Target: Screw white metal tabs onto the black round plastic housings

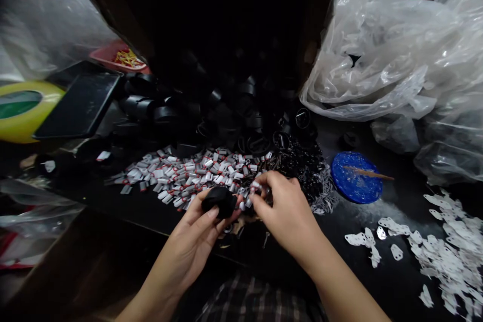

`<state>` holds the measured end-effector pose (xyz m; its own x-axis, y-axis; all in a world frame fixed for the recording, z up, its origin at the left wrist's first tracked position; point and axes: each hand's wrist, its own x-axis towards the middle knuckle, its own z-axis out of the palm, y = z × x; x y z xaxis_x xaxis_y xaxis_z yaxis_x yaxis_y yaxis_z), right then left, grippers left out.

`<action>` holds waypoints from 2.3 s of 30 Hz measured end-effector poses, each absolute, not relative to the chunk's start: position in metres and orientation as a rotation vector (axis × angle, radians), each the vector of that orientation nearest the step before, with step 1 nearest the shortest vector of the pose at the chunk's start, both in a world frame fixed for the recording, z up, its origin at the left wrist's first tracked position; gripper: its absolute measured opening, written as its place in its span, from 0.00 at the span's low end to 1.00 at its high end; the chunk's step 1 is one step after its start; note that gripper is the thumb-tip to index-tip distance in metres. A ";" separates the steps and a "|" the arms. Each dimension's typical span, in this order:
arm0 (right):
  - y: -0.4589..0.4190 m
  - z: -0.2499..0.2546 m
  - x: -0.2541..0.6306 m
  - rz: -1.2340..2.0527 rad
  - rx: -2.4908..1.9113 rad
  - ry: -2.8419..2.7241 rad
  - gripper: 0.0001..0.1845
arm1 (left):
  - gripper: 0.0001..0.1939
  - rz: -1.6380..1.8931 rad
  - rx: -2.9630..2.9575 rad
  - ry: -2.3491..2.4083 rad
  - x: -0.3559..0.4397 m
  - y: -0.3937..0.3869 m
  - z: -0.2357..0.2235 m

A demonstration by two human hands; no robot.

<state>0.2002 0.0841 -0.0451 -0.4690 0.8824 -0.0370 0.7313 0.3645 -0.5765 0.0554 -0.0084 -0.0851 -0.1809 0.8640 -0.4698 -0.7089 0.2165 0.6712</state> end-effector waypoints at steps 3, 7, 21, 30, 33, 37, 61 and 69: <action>0.067 -0.043 0.199 0.872 -1.340 -2.371 0.09 | 0.12 1.389 0.180 0.960 0.060 -0.010 -0.084; 0.057 -0.044 0.202 0.886 -1.297 -2.373 0.12 | 0.11 1.382 0.205 0.950 0.062 -0.014 -0.084; 0.111 -0.054 0.178 0.298 -1.416 -2.504 0.10 | 0.16 1.385 0.170 1.048 0.078 -0.013 -0.092; 0.085 -0.052 0.208 0.565 -1.372 -2.393 0.06 | 0.10 1.592 0.141 0.867 0.073 -0.006 -0.088; 0.071 -0.049 0.215 0.694 -1.339 -2.348 0.07 | 0.09 1.595 0.126 0.886 0.074 0.002 -0.085; 0.063 -0.048 0.221 0.766 -1.345 -2.249 0.05 | 0.09 1.567 0.091 0.871 0.078 0.006 -0.083; 0.048 -0.040 0.229 0.849 -1.361 -2.134 0.01 | 0.10 1.415 0.112 0.976 0.092 -0.014 -0.080; 0.062 -0.029 0.286 0.474 -1.591 -2.126 0.02 | 0.21 0.974 0.257 1.092 0.084 -0.015 -0.099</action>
